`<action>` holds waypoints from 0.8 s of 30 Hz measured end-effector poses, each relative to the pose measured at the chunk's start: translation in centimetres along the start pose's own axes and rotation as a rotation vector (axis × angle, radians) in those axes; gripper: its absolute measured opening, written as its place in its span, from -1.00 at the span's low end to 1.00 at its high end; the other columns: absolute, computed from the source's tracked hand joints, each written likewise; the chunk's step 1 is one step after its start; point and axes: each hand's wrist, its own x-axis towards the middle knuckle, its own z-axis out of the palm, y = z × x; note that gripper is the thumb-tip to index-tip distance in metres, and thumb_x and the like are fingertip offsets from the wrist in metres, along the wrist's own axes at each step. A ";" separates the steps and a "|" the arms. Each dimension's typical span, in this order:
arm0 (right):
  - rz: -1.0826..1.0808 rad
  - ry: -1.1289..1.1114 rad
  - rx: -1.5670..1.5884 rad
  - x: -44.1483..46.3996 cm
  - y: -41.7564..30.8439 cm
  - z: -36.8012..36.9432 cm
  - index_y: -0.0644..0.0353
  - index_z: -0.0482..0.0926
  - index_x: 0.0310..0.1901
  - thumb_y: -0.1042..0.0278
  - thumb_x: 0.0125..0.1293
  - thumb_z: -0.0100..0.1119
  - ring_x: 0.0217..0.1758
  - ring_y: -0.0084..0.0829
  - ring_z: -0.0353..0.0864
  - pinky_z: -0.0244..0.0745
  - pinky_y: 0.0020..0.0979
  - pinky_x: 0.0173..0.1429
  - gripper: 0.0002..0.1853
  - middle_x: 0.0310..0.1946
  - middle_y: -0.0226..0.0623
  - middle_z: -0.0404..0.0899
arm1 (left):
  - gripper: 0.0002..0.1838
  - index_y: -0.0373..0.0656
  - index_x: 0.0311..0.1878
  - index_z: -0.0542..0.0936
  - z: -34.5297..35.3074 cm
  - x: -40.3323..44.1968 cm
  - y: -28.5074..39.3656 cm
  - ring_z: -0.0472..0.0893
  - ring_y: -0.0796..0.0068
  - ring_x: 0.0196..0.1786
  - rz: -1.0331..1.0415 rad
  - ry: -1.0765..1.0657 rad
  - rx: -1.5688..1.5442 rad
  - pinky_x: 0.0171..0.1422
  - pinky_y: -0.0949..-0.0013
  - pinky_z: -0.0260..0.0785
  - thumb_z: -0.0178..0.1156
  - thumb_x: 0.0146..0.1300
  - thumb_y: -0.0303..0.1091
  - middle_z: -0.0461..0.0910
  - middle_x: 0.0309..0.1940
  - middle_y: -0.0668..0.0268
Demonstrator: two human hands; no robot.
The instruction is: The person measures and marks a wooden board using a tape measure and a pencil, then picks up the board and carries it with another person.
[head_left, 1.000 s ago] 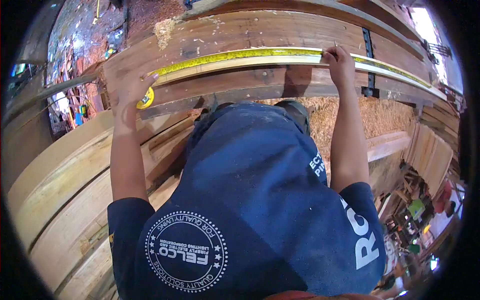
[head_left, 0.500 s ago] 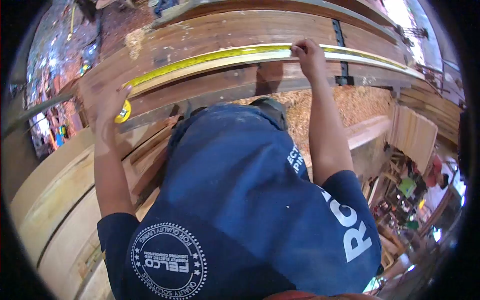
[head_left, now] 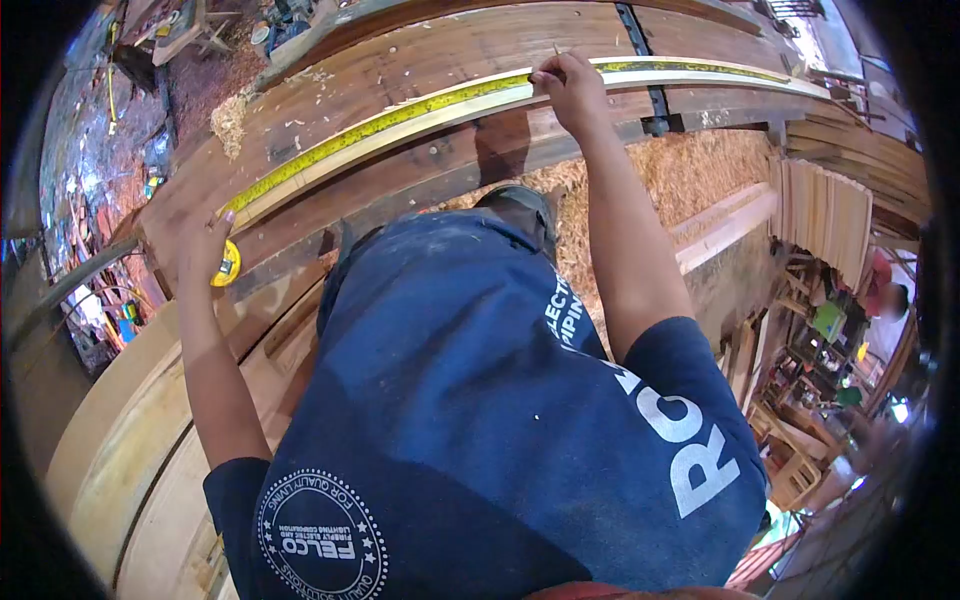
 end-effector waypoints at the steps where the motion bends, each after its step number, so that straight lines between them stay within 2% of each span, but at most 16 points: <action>1: 0.009 -0.004 0.004 0.1 0.0 0.0 0.22 0.69 -0.31 0.38 0.18 0.43 -0.15 -0.11 0.64 0.53 -0.17 -0.02 -0.87 -0.27 -0.16 0.63 | -0.48 -0.28 -0.30 0.53 0.0 0.0 -0.1 0.55 -0.03 -0.25 -0.005 -0.003 -0.007 -0.12 0.02 0.36 0.27 0.32 0.11 0.57 -0.34 -0.04; 4: 0.007 -0.023 -0.035 0.1 -0.1 -0.2 0.23 0.68 -0.31 0.40 0.18 0.42 -0.14 -0.10 0.63 0.53 -0.17 -0.01 -0.88 -0.27 -0.15 0.62 | -0.47 -0.28 -0.32 0.50 -0.1 -0.5 0.3 0.54 -0.04 -0.25 0.034 0.057 0.004 -0.12 0.02 0.35 0.27 0.32 0.11 0.56 -0.34 -0.05; 7: 0.016 -0.018 -0.019 0.1 -0.2 -0.2 0.21 0.69 -0.30 0.36 0.19 0.41 -0.13 -0.08 0.63 0.52 -0.16 0.01 -0.87 -0.26 -0.15 0.63 | -0.48 -0.28 -0.26 0.57 -0.9 -0.9 1.4 0.58 -0.06 -0.19 -0.018 0.020 0.032 -0.07 0.01 0.39 0.27 0.32 0.11 0.61 -0.29 -0.05; 10: -0.025 -0.036 -0.078 0.1 -0.2 -0.4 0.17 0.70 -0.30 0.31 0.20 0.39 -0.11 -0.07 0.63 0.52 -0.15 0.01 -0.86 -0.26 -0.15 0.64 | -0.50 -0.25 -0.16 0.64 0.2 -0.6 0.2 0.61 -0.08 -0.12 -0.019 0.056 -0.058 -0.03 0.01 0.42 0.27 0.31 0.11 0.66 -0.21 -0.05; 13: 0.031 -0.069 -0.063 0.1 -0.5 -0.2 0.15 0.68 -0.32 0.26 0.23 0.38 -0.15 -0.11 0.64 0.51 -0.13 -0.01 -0.85 -0.31 -0.17 0.63 | -0.50 -0.21 -0.06 0.69 0.2 -1.1 0.1 0.64 -0.08 -0.04 0.019 0.131 -0.026 0.05 0.01 0.44 0.27 0.31 0.11 0.69 -0.16 -0.04; 16: 0.014 -0.060 -0.077 0.3 -0.3 -0.1 0.18 0.69 -0.30 0.34 0.22 0.38 -0.18 -0.13 0.64 0.51 -0.18 -0.04 -0.88 -0.32 -0.15 0.62 | -0.51 -0.20 -0.06 0.70 -0.9 -1.1 1.0 0.65 -0.06 -0.01 0.038 0.062 -0.036 0.11 0.02 0.45 0.26 0.32 0.11 0.70 -0.15 -0.04; 22: -0.009 -0.039 -0.132 0.2 -0.9 -0.2 0.22 0.68 -0.29 0.39 0.21 0.38 -0.20 -0.14 0.65 0.52 -0.21 -0.08 -0.89 -0.30 -0.14 0.63 | -0.53 -0.18 -0.08 0.70 -1.2 -0.3 1.6 0.66 -0.05 -0.01 -0.111 -0.059 0.099 0.11 -0.02 0.47 0.24 0.33 0.09 0.71 -0.13 0.00; 24: -0.019 -0.053 -0.147 0.3 -1.0 -0.2 0.23 0.68 -0.26 0.40 0.22 0.37 -0.19 -0.13 0.66 0.52 -0.21 -0.08 -0.88 -0.29 -0.14 0.62 | -0.52 -0.19 -0.02 0.69 -1.9 -0.8 2.2 0.65 -0.05 0.00 -0.093 -0.071 0.083 0.13 -0.03 0.47 0.22 0.34 0.09 0.71 -0.11 0.00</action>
